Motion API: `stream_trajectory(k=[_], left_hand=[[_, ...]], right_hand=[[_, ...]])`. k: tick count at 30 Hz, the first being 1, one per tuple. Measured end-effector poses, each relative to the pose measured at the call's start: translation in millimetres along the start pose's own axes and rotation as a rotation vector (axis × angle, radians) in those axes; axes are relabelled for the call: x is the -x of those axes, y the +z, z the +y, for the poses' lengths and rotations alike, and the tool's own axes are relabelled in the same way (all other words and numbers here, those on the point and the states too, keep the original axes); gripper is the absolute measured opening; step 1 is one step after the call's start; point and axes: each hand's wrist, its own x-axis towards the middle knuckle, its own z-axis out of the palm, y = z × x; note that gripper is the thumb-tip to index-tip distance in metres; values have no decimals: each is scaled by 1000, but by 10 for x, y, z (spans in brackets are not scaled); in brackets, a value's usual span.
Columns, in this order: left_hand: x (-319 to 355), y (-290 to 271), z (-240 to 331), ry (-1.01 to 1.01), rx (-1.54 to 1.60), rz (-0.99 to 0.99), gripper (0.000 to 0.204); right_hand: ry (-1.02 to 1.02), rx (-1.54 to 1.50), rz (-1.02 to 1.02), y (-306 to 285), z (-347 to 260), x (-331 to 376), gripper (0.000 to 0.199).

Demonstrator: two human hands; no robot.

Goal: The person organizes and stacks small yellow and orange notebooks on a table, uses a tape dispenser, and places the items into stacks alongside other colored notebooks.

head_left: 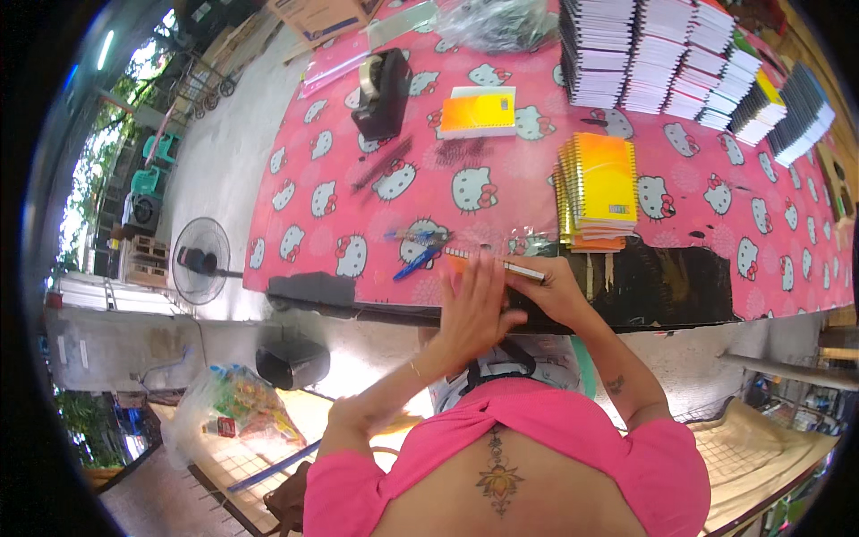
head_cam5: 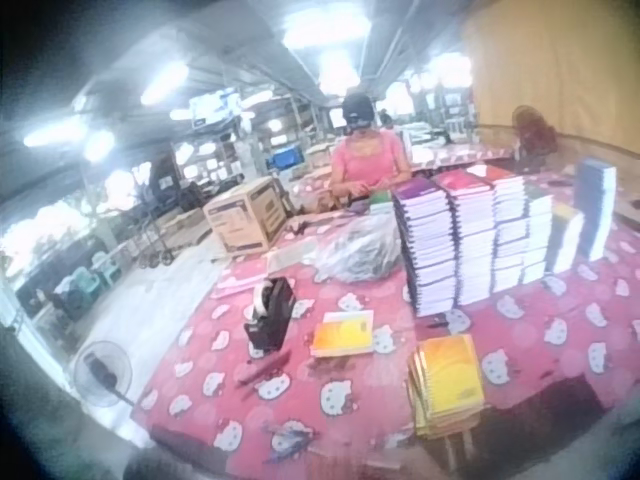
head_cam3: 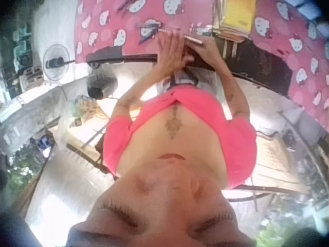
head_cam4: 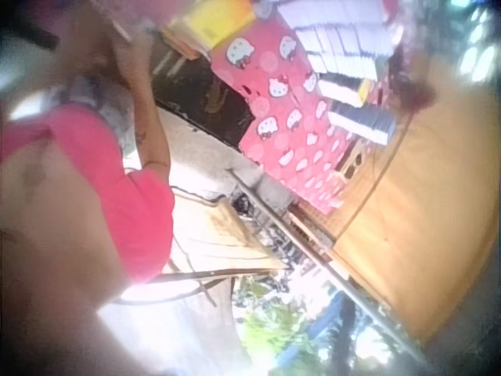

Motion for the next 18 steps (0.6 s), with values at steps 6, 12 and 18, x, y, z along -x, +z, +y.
stream_trajectory(k=[6, 12, 18], left_hand=[[-302, -148, 30, -59, -151, 53, 99], [-181, -37, 91, 9, -102, 40, 101], [98, 168, 82, 138, 2, 37, 101]], right_hand=[[-118, 194, -64, -79, 56, -8, 24], [-192, 100, 13, -9, 63, -11, 33], [-148, 73, 15, 49, 22, -35, 26]])
